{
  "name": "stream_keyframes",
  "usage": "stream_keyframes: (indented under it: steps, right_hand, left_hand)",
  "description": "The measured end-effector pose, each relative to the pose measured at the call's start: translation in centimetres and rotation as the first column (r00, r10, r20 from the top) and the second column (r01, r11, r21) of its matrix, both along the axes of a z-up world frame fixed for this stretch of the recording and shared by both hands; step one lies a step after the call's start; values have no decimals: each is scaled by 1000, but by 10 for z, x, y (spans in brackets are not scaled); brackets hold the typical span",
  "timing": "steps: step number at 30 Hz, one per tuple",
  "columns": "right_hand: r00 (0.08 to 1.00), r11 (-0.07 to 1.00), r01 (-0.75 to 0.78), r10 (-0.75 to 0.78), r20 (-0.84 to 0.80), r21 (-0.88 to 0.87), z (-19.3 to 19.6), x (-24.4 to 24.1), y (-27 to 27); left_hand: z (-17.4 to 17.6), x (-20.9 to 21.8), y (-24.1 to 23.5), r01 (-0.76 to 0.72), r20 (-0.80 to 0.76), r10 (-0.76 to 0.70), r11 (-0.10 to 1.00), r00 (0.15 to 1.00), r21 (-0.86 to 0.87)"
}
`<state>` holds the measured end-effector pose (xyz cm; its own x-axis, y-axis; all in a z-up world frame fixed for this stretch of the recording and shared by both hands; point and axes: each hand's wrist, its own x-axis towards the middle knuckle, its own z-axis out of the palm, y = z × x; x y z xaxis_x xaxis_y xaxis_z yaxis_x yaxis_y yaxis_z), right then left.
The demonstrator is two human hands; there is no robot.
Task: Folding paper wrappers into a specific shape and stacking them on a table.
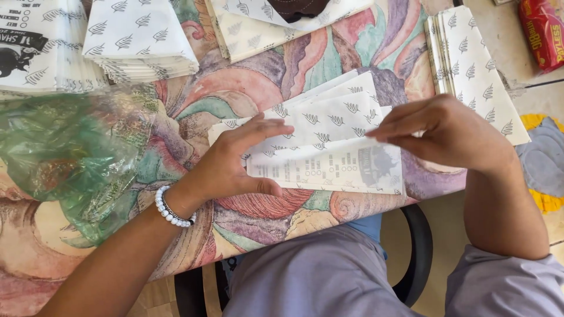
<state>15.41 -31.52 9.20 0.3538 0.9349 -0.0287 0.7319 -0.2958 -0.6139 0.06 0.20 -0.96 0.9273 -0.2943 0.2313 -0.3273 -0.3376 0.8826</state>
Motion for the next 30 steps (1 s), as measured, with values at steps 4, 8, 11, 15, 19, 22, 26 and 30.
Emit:
stream_keyframes:
  steps: [4, 8, 11, 15, 19, 22, 26, 30]
  right_hand:
    - [969, 978, 114, -148, 195, 177, -4, 3, 12]
    - [911, 908, 201, -311, 270, 367, -39, 15, -2]
    - [967, 885, 256, -240, -90, 389, -74, 29, -19]
    - [796, 751, 596, -505, -334, 284, -95, 31, -25]
    - [759, 721, 613, -425, -494, 321, -94, 35, -28]
    - [721, 701, 684, -610, -328, 201, -96, 28, -23]
    - [721, 633, 692, -586, -369, 347, -103, 32, -54]
    - [866, 723, 486, -474, -159, 491, -96, 35, -117]
  left_hand:
    - [-5, 1, -3, -141, 29, 141, 990, 990, 16]
    - [-19, 0, -7, -317, 186, 303, 947, 935, 48]
    - [-9, 1, -9, -448, 194, 444, 894, 875, -24]
    - [-6, 3, -4, -457, 116, 454, 889, 883, 2]
    - [-8, 1, -3, -490, 80, 487, 871, 870, 24]
    - [-6, 4, -3, -497, 124, 495, 868, 860, -15]
    - [-8, 4, -2, -437, 204, 429, 900, 880, -9]
    - [-9, 3, -2, -362, 228, 347, 932, 909, 24]
